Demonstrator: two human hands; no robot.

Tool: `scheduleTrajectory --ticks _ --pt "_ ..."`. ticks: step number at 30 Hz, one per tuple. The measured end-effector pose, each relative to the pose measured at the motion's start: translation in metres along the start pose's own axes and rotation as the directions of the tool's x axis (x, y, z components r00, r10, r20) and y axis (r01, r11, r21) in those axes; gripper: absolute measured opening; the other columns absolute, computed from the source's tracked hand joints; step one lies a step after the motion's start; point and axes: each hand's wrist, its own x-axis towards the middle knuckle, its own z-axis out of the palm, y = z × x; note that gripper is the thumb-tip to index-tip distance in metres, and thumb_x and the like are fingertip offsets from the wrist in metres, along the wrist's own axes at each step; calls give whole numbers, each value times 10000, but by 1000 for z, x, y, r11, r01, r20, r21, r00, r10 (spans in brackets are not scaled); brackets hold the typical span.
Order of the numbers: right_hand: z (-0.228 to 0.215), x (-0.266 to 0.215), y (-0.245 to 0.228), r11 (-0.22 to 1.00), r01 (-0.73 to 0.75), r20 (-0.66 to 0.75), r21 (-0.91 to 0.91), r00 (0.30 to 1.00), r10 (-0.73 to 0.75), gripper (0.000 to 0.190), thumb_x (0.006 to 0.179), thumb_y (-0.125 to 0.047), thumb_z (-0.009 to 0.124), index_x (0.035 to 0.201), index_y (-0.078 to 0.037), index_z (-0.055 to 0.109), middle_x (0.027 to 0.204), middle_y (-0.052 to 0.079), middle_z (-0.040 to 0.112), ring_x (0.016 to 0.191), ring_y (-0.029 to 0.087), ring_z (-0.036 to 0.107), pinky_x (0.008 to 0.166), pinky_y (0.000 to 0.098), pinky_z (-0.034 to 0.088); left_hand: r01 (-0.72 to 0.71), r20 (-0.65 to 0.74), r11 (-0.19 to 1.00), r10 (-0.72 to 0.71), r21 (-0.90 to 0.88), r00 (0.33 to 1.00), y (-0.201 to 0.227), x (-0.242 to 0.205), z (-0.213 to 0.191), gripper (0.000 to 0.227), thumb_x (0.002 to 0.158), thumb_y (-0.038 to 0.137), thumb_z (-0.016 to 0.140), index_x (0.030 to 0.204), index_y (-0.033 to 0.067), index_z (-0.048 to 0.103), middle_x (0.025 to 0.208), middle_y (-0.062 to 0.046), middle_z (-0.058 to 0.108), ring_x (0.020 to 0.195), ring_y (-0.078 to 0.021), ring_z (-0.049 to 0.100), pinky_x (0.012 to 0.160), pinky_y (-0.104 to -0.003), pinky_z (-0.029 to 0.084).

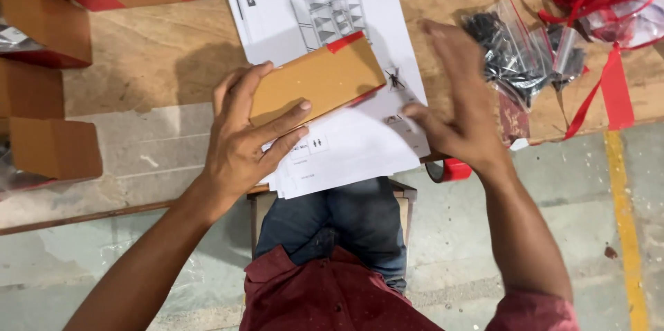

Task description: Tape a small cardboard box using red adhesive tape on a workbench.

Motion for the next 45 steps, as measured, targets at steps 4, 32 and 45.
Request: scheduleTrajectory --ticks 4,32,45 --pt "-7 -85 3 969 -148 -304 198 930 204 483 1070 -104 733 1497 5 534 1496 167 514 1358 221 509 1171 348 437 -60 -13 987 63 148 998 14 7 -6 402 887 224 892 1268 203 765 1535 -206 495 1465 -482 313 1244 -591 289" --pt "45 -188 46 486 -442 -291 754 438 851 369 1013 -55 675 1292 -30 434 1092 122 716 978 116 661 879 260 535 -182 170 909 125 374 977 61 23 6 333 999 317 809 1160 25 808 1414 -162 652 1385 -345 500 1246 -667 214" --pt "32 -192 53 210 -412 -38 886 387 921 144 988 -84 676 1068 35 686 945 88 756 780 102 700 712 244 575 -265 113 928 244 261 963 74 6 41 292 967 372 840 1100 115 797 1376 -107 669 1349 -295 520 1224 -632 242"
